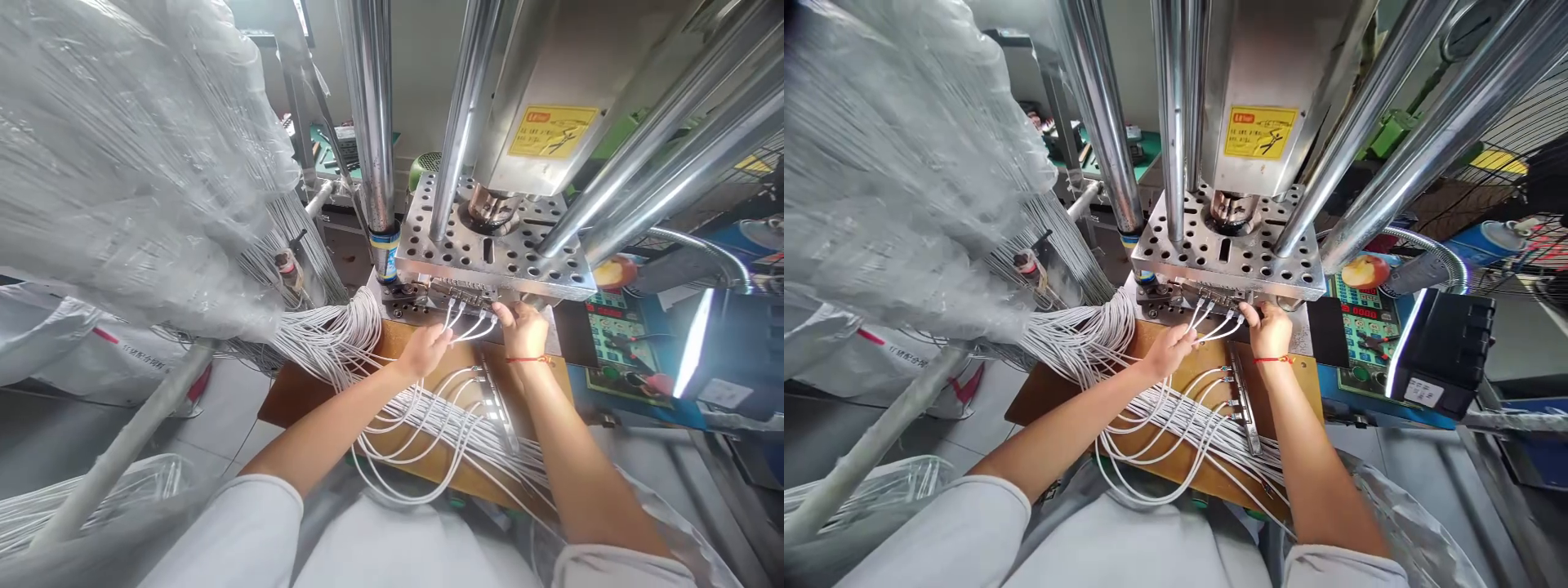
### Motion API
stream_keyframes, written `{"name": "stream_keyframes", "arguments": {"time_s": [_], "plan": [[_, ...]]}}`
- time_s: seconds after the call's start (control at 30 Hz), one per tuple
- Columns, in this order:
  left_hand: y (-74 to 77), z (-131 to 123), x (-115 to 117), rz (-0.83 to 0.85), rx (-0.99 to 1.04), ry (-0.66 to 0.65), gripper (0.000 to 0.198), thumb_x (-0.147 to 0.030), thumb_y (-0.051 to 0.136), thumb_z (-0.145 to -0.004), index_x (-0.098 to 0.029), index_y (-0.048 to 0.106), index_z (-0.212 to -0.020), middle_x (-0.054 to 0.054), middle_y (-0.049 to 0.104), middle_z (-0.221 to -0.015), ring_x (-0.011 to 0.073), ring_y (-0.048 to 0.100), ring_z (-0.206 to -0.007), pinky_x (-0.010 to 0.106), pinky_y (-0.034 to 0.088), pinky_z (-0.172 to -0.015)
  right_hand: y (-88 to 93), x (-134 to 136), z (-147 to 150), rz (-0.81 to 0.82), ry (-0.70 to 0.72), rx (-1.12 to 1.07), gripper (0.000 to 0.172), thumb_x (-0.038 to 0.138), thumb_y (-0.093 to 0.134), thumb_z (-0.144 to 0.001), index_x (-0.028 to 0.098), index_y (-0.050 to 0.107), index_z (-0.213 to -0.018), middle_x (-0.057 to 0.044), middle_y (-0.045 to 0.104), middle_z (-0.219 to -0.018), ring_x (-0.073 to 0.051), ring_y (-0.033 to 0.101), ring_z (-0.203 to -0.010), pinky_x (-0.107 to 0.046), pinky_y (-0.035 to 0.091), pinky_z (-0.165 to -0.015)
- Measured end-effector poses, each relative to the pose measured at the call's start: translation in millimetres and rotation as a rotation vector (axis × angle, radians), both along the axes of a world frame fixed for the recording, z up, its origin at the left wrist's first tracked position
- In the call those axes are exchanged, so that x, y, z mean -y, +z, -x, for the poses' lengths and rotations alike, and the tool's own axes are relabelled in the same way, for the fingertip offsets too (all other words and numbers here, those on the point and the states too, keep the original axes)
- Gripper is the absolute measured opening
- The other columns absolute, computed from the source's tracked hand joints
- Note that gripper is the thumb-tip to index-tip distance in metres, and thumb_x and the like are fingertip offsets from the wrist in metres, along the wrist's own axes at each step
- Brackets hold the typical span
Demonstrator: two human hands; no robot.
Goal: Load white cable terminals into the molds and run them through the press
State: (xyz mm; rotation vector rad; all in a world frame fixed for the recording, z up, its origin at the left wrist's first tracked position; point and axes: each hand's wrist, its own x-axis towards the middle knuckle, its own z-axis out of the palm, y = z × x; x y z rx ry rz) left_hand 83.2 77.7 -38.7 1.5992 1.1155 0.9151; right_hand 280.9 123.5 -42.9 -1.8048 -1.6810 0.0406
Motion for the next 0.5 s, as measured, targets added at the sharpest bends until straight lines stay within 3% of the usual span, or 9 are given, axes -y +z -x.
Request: {"name": "stream_keyframes", "arguments": {"time_s": [0.17, 0.27, 0.37, 0.5], "plan": [[-10.9, 3.4, 3.4, 0.384, 0.370, 0.025, 0.036, -0.047, 0.032, -0.081, -0.016, 0.044, -0.068, -0.008, 0.028, -0.041, 0.0032, 0.021, -0.033, 0.017, 0.019, -0.037, 4.1, 2.6, 6.0, 0.009, -0.012, 0.014, 0.058, 0.061, 0.034, -0.074, 0.010, 0.061, -0.074, -0.012, 0.059, -0.071, -0.019, 0.051, -0.067, -0.029, 0.037, -0.064], [-10.4, 6.0, 1.9, 0.473, 0.415, 0.028, 0.038, -0.050, 0.033, -0.080, -0.015, 0.045, -0.069, -0.008, 0.028, -0.040, 0.0034, 0.020, -0.032, 0.017, 0.018, -0.035, 5.1, 5.4, 10.7, 0.004, -0.039, 0.002, 0.059, 0.062, 0.034, -0.074, 0.010, 0.061, -0.078, -0.013, 0.060, -0.074, -0.019, 0.052, -0.070, -0.029, 0.037, -0.066], [0.7, 5.4, 8.4, 0.427, 0.326, 0.019, 0.037, -0.049, 0.033, -0.079, -0.016, 0.045, -0.067, -0.008, 0.028, -0.042, 0.0039, 0.021, -0.034, 0.018, 0.018, -0.037, 5.1, 6.3, 13.0, 0.014, -0.051, -0.018, 0.059, 0.063, 0.035, -0.073, 0.010, 0.061, -0.077, -0.012, 0.060, -0.072, -0.019, 0.052, -0.068, -0.028, 0.037, -0.064], [15.2, -3.2, 30.3, 0.115, 0.085, -0.254, 0.026, -0.038, 0.049, -0.074, -0.016, 0.049, -0.062, -0.003, 0.040, -0.050, 0.0060, 0.033, -0.047, 0.020, 0.025, -0.048, 5.5, 4.2, 13.6, 0.045, -0.087, -0.047, 0.061, 0.064, 0.034, -0.072, 0.010, 0.061, -0.074, -0.012, 0.059, -0.069, -0.019, 0.052, -0.063, -0.028, 0.036, -0.059]]}}
